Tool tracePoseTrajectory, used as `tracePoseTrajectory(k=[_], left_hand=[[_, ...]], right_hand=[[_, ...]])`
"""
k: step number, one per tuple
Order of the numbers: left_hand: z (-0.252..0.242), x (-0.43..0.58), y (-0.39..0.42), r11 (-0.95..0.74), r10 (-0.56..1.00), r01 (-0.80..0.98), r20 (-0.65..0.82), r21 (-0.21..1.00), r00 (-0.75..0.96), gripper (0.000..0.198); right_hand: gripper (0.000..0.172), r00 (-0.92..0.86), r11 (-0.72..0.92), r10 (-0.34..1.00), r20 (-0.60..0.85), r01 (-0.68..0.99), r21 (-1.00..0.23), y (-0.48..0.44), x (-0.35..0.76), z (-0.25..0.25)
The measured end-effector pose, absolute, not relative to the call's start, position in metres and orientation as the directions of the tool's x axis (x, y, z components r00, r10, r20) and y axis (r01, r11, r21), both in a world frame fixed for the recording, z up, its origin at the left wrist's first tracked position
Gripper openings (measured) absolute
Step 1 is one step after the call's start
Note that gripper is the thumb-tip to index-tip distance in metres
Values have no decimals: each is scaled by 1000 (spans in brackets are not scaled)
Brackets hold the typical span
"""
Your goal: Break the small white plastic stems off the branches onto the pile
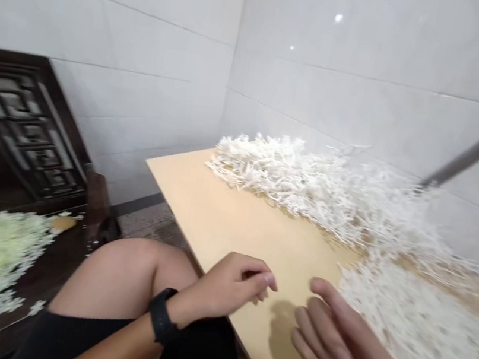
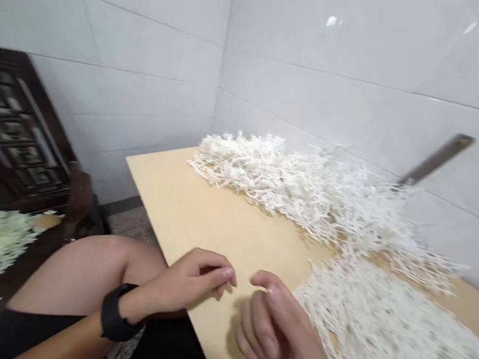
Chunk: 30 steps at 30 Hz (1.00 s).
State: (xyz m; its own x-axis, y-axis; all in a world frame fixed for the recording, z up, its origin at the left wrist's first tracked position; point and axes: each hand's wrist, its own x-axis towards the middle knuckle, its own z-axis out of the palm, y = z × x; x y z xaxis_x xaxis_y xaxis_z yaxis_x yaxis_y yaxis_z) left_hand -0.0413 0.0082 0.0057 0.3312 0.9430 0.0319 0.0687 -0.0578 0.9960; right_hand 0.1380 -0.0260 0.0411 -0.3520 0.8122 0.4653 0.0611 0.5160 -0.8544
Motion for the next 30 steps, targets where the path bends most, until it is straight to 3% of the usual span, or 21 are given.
tracePoseTrajectory(k=[3, 6, 9, 13, 20, 26, 30], left_hand=[[9, -42, 10, -98, 931, 102, 55, 990, 361, 34], [11, -41, 9, -94, 927, 109, 47, 990, 372, 34], [10, -41, 10, -94, 927, 112, 46, 989, 371, 34], [8, -41, 11, -98, 928, 127, 45, 987, 371, 32], [9, -40, 10, -107, 929, 124, 54, 987, 367, 31], [13, -39, 4, -178, 895, 80, 128, 981, 428, 27], [13, -38, -2, -201, 873, 100, 132, 974, 469, 23]], right_hand=[[29, -400, 16, 915, 56, -102, -995, -13, 148, 47], [19, -381, -257, 916, -126, -316, -913, -15, 139, 43], [15, -384, -425, 888, -253, -471, -773, -21, 133, 42], [17, -466, -465, 859, -215, -530, -710, -22, 135, 43], [10, -510, -436, 848, -143, -518, -736, -22, 137, 43], [23, -295, -333, 924, -242, -316, -888, -15, 137, 41], [30, -186, -326, 938, -294, -177, -928, -9, 140, 37]])
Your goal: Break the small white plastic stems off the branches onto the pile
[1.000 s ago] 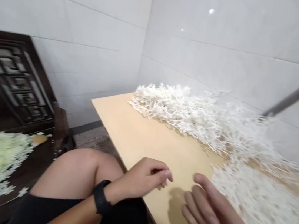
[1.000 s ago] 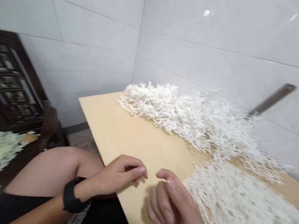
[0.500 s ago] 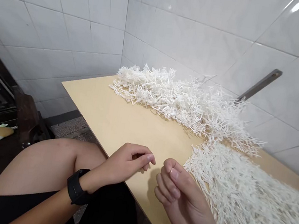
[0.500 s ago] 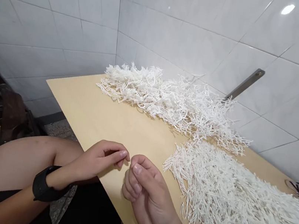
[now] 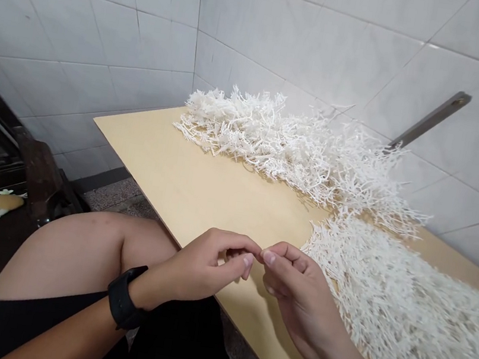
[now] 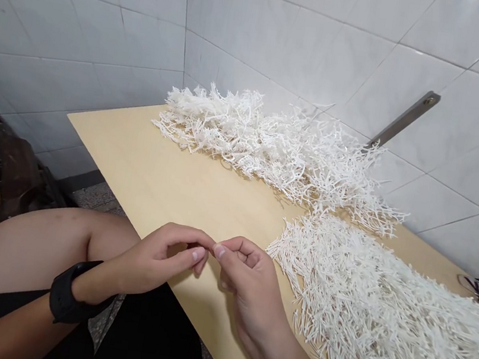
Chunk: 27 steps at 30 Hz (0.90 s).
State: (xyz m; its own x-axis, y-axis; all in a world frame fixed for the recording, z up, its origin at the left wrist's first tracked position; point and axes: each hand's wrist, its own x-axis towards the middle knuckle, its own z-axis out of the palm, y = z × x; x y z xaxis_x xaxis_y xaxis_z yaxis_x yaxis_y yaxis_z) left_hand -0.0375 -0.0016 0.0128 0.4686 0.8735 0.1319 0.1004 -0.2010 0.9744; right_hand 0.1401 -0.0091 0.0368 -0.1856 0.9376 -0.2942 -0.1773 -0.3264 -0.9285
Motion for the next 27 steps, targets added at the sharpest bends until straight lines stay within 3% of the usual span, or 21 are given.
tracePoseTrajectory(k=[3, 6, 13, 19, 27], left_hand=[[13, -36, -2, -180, 874, 126, 100, 975, 475, 23], [14, -34, 0, -178, 878, 175, 76, 968, 473, 25], [11, -29, -2, -299, 893, 345, 133, 890, 430, 28], [7, -24, -7, -336, 916, 372, 208, 865, 343, 24], [10, -22, -14, -281, 945, 360, 192, 889, 263, 28]], right_hand=[[30, -183, -301, 941, -284, -67, -951, -7, 142, 34], [27, -197, -169, 962, -188, 113, -979, -6, 143, 34], [17, -166, -32, 981, -100, 367, -930, -8, 139, 35], [15, -137, -16, 988, -74, 386, -923, -11, 135, 34], [17, -111, -41, 991, -79, 310, -950, -15, 133, 35]])
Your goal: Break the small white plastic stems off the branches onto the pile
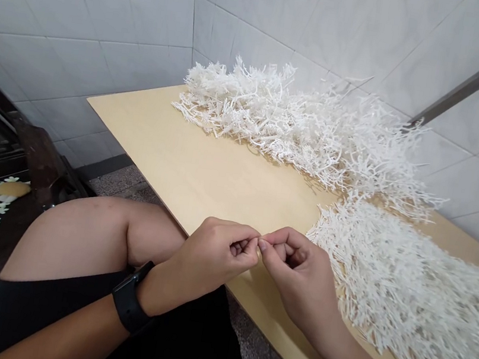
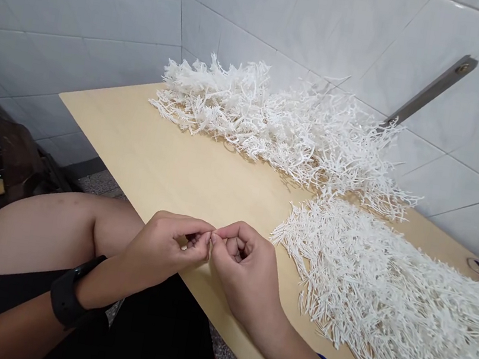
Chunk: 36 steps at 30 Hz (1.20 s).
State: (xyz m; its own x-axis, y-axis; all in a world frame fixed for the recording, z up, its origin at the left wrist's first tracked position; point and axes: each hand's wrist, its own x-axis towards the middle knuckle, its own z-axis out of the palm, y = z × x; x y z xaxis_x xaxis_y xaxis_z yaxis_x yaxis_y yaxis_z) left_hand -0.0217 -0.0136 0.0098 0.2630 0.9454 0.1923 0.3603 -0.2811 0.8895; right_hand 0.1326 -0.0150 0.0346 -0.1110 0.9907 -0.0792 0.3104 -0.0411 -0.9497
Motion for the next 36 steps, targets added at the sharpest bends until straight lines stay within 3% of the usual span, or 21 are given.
tracePoseTrajectory(k=[19, 28, 36], left_hand=[[7, -14, -17, 47, 987, -16, -44, 999, 156, 19], [8, -12, -15, 85, 984, -154, -58, 984, 170, 15], [11, -13, -15, 65, 989, -172, -41, 983, 141, 9]], right_hand=[[16, -14, -8, 1000, -10, 161, -987, -19, 125, 32], [12, -8, -54, 999, -53, -55, -997, -22, 127, 17], [15, -30, -203, 978, -205, -336, -920, -19, 123, 12]])
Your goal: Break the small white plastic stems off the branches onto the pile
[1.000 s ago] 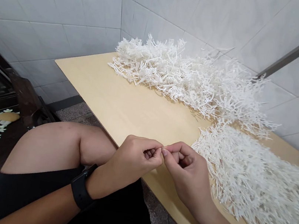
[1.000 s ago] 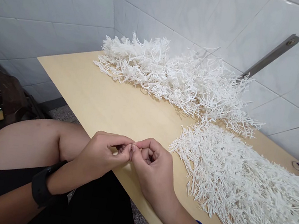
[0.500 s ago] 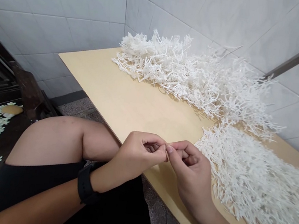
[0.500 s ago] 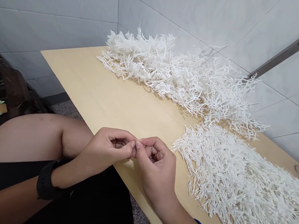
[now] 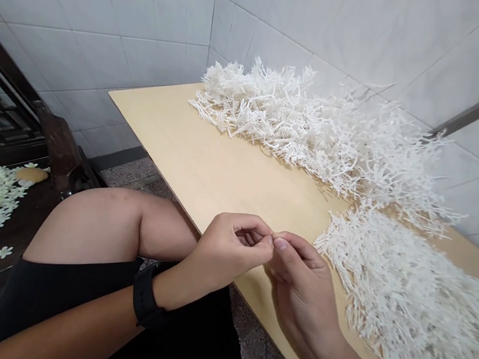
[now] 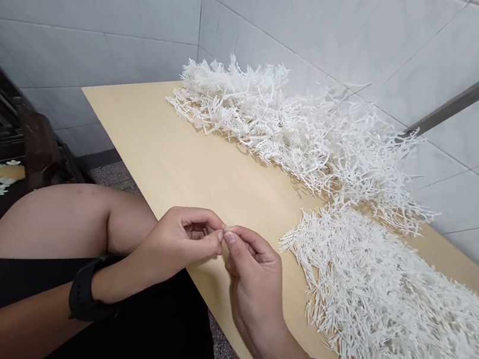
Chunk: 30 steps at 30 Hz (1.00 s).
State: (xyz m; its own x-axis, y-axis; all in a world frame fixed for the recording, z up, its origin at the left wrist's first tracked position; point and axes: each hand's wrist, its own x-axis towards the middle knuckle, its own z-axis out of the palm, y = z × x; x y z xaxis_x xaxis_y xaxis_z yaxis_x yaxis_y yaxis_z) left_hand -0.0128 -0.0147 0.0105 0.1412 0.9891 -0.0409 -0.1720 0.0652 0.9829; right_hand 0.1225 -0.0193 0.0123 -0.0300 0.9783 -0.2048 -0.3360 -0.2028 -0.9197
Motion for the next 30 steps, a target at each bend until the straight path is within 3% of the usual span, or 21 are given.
tracePoseTrajectory(k=[5, 10, 17, 21, 25, 28, 30], left_hand=[[9, -11, -15, 67, 983, -220, -26, 973, 184, 12], [13, -14, -17, -24, 995, -126, 36, 992, 96, 9], [22, -18, -25, -130, 970, -129, 154, 983, 189, 18], [24, -20, -27, -247, 952, 38, 235, 968, 194, 23], [20, -23, -26, -381, 921, 360, 317, 852, 225, 24], [15, -25, -23, -421, 906, 539, 309, 730, 289, 26], [11, -25, -21, -434, 900, 607, 285, 666, 331, 28]], right_hand=[[16, -220, -289, 952, -215, -407, -866, -16, 128, 12], [18, -377, -360, 906, -193, -448, -818, -13, 132, 10], [21, -423, -419, 879, -219, -466, -780, -15, 132, 13], [18, -420, -407, 883, -209, -466, -785, -15, 133, 13], [18, -290, -266, 942, -171, -329, -906, -14, 133, 12], [16, -178, -82, 982, -68, -73, -994, -15, 133, 13], [15, -144, 24, 990, 5, 130, -991, -17, 133, 14]])
